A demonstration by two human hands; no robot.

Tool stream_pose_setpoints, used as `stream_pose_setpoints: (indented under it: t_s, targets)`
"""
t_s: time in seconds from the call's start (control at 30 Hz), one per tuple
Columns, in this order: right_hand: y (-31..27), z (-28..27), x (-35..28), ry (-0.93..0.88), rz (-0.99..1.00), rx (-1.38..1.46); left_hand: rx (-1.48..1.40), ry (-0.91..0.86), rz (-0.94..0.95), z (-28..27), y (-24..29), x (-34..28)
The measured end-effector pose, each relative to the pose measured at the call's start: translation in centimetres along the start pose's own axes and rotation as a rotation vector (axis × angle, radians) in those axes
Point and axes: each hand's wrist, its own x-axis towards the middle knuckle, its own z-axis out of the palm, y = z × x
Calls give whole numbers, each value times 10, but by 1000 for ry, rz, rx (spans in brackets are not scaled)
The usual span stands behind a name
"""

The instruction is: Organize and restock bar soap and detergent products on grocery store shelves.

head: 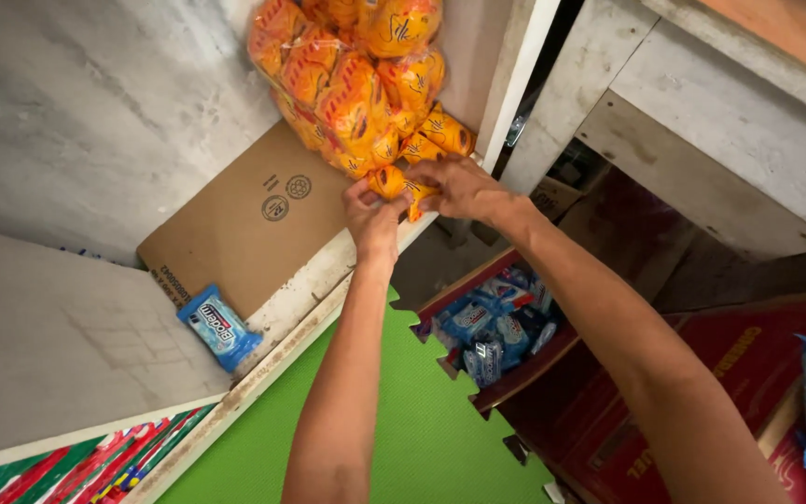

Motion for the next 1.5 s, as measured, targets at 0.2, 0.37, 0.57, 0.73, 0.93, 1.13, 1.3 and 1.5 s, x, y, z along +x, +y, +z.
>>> stream_pose_setpoints:
  t_s: [0.2, 0.37, 0.57, 0.73, 0.93, 1.13, 1.3, 1.5]
  targets:
    - [14, 7, 9, 63, -9, -46, 5, -108, 3, -9, -19, 6]
    - [-11, 0, 9, 27, 130, -119, 61, -103, 12, -3, -17, 15]
    - [15, 10, 11, 158, 27, -127, 102, -78, 148, 0, -55, 31]
    - [22, 7, 16, 205, 38, -98, 250, -100, 298, 2, -33, 20]
    - [35, 25, 32, 301, 86, -298, 649, 14, 438, 7, -11, 4]
    - [-37, 22, 22, 167, 294, -302, 667, 53, 551, -8, -10, -2]
    - [-46, 46, 22, 395, 264, -474, 676, -12, 365, -18, -20, 3]
    - [-45, 58, 23, 395, 300, -549, 749, -111, 610, -20, -21, 13]
